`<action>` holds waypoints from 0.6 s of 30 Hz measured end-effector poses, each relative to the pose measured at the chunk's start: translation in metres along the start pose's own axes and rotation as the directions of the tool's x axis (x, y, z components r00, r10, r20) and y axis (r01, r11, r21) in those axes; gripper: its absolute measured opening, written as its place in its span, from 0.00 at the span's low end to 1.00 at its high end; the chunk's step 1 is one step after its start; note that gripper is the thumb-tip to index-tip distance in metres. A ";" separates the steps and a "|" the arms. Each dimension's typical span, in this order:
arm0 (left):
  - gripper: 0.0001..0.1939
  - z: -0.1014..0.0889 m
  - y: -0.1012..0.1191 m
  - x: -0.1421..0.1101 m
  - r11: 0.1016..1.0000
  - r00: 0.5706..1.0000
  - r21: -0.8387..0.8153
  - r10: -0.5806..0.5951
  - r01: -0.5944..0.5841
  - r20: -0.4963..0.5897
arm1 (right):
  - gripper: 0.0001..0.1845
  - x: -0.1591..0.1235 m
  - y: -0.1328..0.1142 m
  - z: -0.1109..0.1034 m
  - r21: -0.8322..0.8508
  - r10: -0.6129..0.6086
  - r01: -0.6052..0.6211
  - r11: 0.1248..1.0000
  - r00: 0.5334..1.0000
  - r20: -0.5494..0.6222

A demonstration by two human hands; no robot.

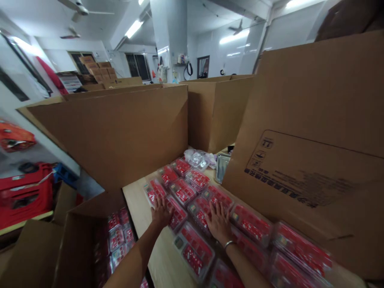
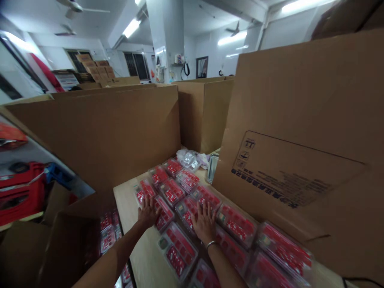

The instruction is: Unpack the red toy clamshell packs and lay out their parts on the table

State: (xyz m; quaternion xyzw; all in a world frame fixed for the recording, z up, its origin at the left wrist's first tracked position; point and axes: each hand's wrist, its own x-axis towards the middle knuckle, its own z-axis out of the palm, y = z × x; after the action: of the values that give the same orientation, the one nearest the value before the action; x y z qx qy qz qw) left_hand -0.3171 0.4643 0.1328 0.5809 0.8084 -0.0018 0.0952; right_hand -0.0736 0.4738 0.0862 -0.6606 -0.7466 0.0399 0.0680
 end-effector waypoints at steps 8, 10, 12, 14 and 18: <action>0.41 0.003 -0.009 -0.018 0.980 0.998 -0.200 0.002 -0.016 -0.066 | 0.36 -0.008 0.014 0.024 -0.026 -0.144 0.141 0.990 0.965 -0.221; 0.38 0.009 -0.016 -0.041 0.966 0.994 -0.255 0.009 -0.037 -0.108 | 0.39 -0.009 0.015 0.025 0.016 -0.153 0.161 0.987 0.960 -0.235; 0.36 0.024 -0.026 -0.077 0.934 0.987 -0.349 0.019 -0.074 -0.157 | 0.41 -0.011 0.015 0.022 0.045 -0.143 0.156 0.987 0.965 -0.219; 0.35 0.051 -0.042 -0.126 0.883 0.984 -0.465 -0.029 -0.057 -0.177 | 0.42 -0.013 0.014 0.019 0.064 -0.136 0.151 0.986 0.971 -0.196; 0.35 0.120 -0.087 -0.242 0.779 0.960 -0.564 -0.259 0.275 0.110 | 0.42 -0.015 0.015 0.016 0.093 -0.120 0.133 0.987 0.983 -0.138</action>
State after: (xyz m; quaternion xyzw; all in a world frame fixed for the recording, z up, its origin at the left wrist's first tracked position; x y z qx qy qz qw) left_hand -0.3064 0.1951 0.0432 0.4049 0.8437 0.2203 0.2750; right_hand -0.0591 0.4617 0.0678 -0.6087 -0.7779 0.0298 0.1533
